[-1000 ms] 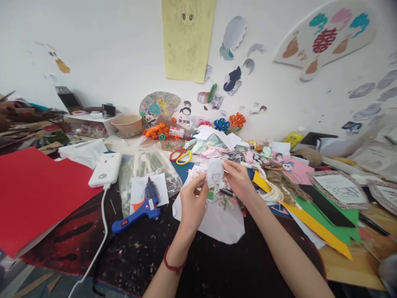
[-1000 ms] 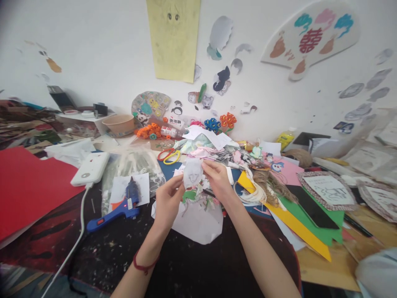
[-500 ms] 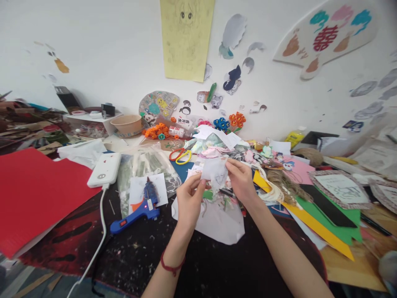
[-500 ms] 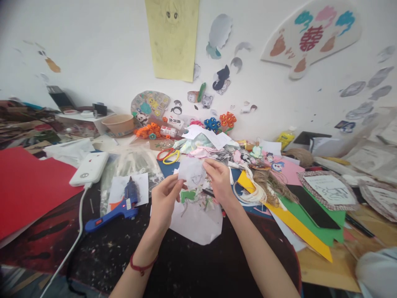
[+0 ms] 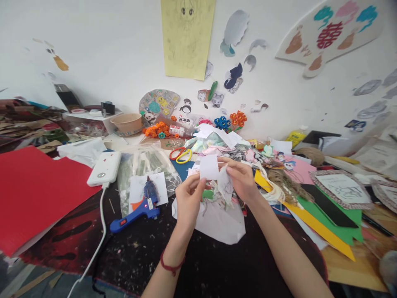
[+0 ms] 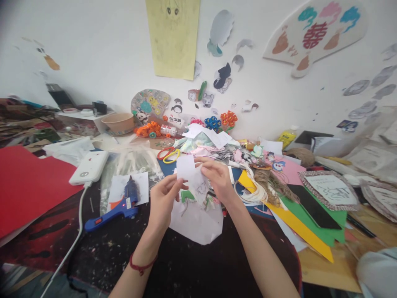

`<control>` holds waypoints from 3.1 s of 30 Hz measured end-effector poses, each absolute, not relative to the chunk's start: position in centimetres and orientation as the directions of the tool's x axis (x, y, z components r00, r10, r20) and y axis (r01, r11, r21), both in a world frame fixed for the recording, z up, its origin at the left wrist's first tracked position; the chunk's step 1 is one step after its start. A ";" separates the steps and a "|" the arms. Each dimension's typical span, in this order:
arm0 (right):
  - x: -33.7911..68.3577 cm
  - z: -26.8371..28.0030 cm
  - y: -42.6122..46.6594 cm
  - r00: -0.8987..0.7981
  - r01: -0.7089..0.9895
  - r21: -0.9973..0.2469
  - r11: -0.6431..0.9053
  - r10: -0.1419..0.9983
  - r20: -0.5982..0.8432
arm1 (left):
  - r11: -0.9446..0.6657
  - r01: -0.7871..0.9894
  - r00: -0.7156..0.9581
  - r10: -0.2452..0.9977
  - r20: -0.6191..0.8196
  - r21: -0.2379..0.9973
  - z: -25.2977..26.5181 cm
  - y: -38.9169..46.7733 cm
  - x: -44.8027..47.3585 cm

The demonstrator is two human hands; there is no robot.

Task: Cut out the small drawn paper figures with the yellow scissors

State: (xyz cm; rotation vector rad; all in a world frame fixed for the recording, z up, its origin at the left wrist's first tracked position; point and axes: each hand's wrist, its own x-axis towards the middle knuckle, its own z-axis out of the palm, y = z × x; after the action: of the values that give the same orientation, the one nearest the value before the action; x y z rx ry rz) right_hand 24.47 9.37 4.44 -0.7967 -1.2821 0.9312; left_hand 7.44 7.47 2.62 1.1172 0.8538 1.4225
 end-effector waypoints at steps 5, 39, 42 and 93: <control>24.5 4.0 9.5 0.024 -0.054 -0.915 0.400 0.917 0.399 | -0.176 -0.270 0.030 0.981 0.191 0.947 2.6 7.4 7.3; 25.1 3.5 10.1 0.122 0.051 -0.946 0.321 0.938 0.325 | -0.213 -0.167 -0.026 0.977 0.212 0.963 2.1 8.0 6.9; 24.7 3.4 10.1 0.164 0.027 -0.948 0.319 0.934 0.318 | -0.208 -0.154 0.004 0.978 0.211 0.966 2.1 8.0 6.9; 26.4 5.1 9.2 -0.133 0.144 -0.987 0.076 0.990 0.056 | -0.199 -0.024 -0.085 0.977 0.197 0.980 1.7 7.9 6.9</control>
State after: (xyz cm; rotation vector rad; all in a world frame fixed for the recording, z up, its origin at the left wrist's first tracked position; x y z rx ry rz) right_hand 26.42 9.23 5.08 -1.2041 -1.4456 1.1789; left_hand 6.91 7.94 1.68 1.2906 1.1447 1.4325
